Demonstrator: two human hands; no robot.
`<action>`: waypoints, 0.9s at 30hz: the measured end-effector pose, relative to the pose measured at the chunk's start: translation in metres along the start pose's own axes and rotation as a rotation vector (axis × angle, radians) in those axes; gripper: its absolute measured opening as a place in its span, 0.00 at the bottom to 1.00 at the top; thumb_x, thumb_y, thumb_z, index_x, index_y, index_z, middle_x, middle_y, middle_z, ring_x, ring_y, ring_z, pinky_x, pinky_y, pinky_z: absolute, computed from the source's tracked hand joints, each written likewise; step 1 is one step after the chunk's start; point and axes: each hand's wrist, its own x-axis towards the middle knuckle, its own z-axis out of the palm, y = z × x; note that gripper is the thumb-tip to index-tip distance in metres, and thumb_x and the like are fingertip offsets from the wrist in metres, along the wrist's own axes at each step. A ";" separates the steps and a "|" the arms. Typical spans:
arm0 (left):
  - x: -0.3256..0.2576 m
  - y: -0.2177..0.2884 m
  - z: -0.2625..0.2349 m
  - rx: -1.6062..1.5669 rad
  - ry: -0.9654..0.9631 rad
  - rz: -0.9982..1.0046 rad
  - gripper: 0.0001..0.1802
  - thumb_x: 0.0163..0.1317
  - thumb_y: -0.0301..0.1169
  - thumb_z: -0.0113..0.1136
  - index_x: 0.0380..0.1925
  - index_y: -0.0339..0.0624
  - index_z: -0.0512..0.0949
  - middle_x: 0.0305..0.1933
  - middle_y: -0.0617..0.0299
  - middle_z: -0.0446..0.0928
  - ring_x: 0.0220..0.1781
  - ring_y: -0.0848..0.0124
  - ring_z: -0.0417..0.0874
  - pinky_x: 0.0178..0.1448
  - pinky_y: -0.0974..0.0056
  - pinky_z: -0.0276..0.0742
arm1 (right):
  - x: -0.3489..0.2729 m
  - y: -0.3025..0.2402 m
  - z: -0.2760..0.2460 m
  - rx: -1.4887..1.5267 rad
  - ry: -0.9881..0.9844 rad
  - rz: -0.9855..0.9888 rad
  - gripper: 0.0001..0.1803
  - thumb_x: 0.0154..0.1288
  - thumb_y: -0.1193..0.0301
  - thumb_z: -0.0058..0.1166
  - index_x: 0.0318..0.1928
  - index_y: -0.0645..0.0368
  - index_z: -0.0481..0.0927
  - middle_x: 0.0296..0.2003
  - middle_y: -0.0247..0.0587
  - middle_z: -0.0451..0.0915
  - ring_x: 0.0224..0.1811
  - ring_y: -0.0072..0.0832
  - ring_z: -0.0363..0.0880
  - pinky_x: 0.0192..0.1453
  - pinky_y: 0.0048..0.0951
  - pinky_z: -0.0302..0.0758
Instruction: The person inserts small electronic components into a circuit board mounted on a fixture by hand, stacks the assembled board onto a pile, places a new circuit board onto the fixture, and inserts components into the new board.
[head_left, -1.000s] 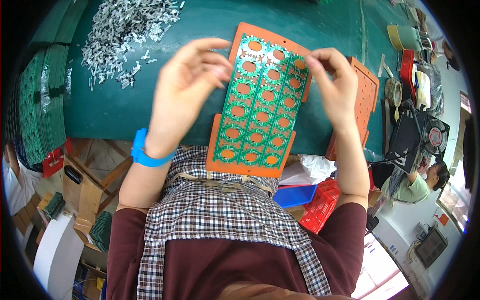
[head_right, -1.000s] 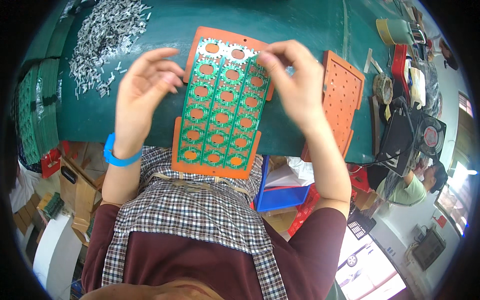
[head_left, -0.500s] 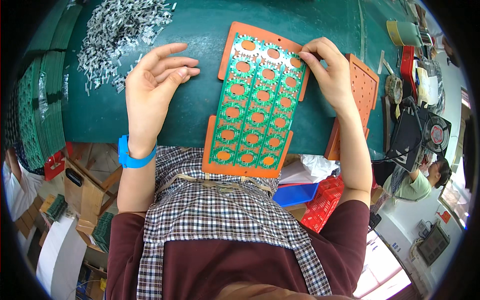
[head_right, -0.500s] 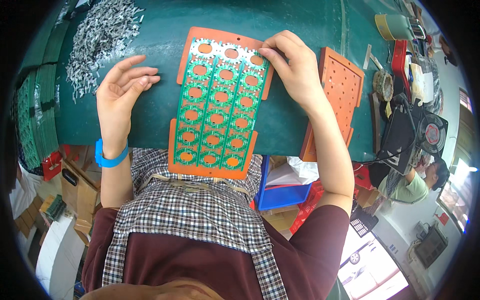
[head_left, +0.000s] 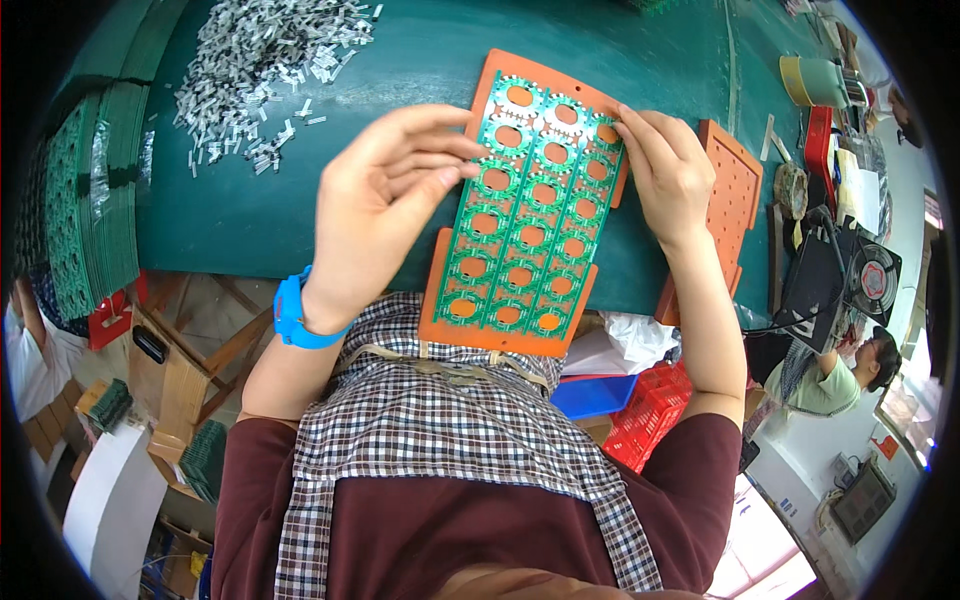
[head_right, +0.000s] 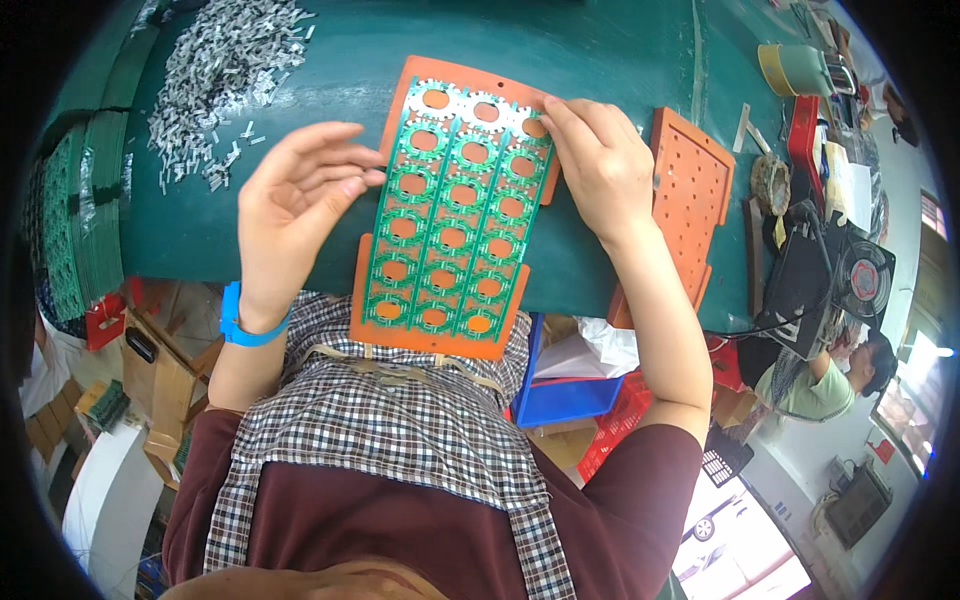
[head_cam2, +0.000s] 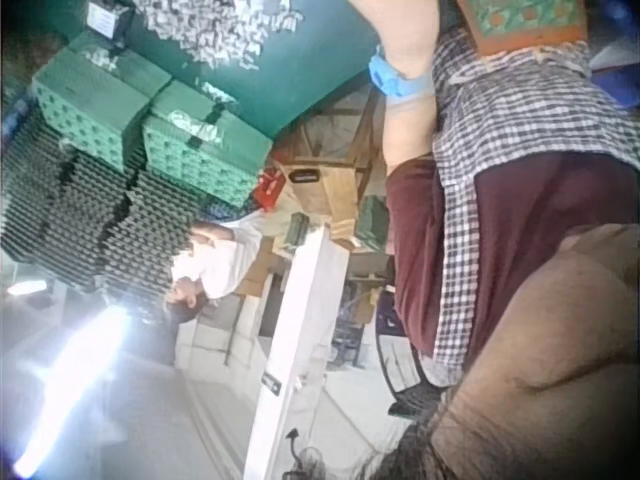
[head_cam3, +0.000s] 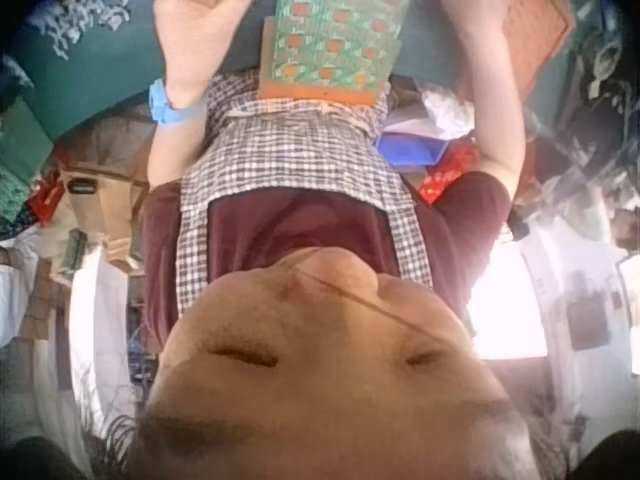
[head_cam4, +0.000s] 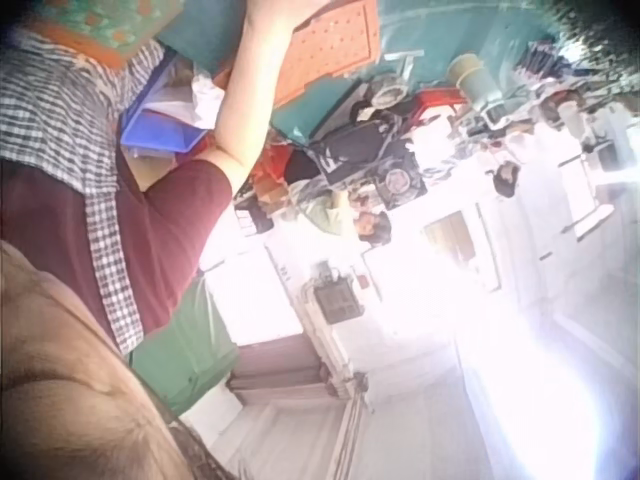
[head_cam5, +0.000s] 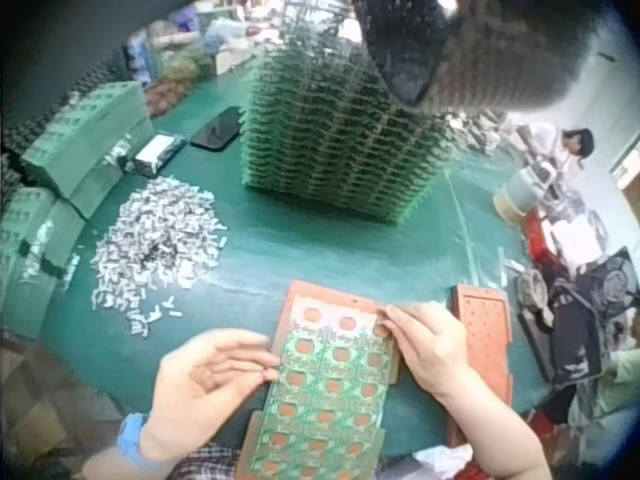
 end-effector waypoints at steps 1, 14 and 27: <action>-0.001 0.002 0.002 0.011 -0.024 -0.011 0.20 0.62 0.15 0.54 0.56 0.30 0.69 0.47 0.48 0.79 0.48 0.64 0.83 0.54 0.65 0.79 | -0.001 -0.001 0.000 -0.029 0.000 -0.023 0.07 0.55 0.74 0.63 0.35 0.60 0.83 0.32 0.36 0.81 0.33 0.32 0.80 0.34 0.30 0.76; -0.014 -0.002 0.022 0.201 -0.172 0.185 0.28 0.57 0.10 0.52 0.59 0.35 0.68 0.61 0.52 0.70 0.47 0.70 0.83 0.52 0.67 0.81 | 0.006 -0.092 -0.028 0.580 -0.219 0.137 0.11 0.51 0.74 0.66 0.36 0.58 0.80 0.33 0.40 0.80 0.36 0.35 0.80 0.39 0.33 0.75; 0.017 -0.007 -0.081 1.342 0.415 0.213 0.09 0.57 0.35 0.65 0.33 0.42 0.80 0.38 0.61 0.77 0.45 0.60 0.73 0.51 0.56 0.67 | 0.002 -0.012 -0.025 0.362 -0.342 0.314 0.03 0.62 0.78 0.53 0.36 0.64 0.75 0.35 0.43 0.76 0.40 0.40 0.75 0.44 0.35 0.72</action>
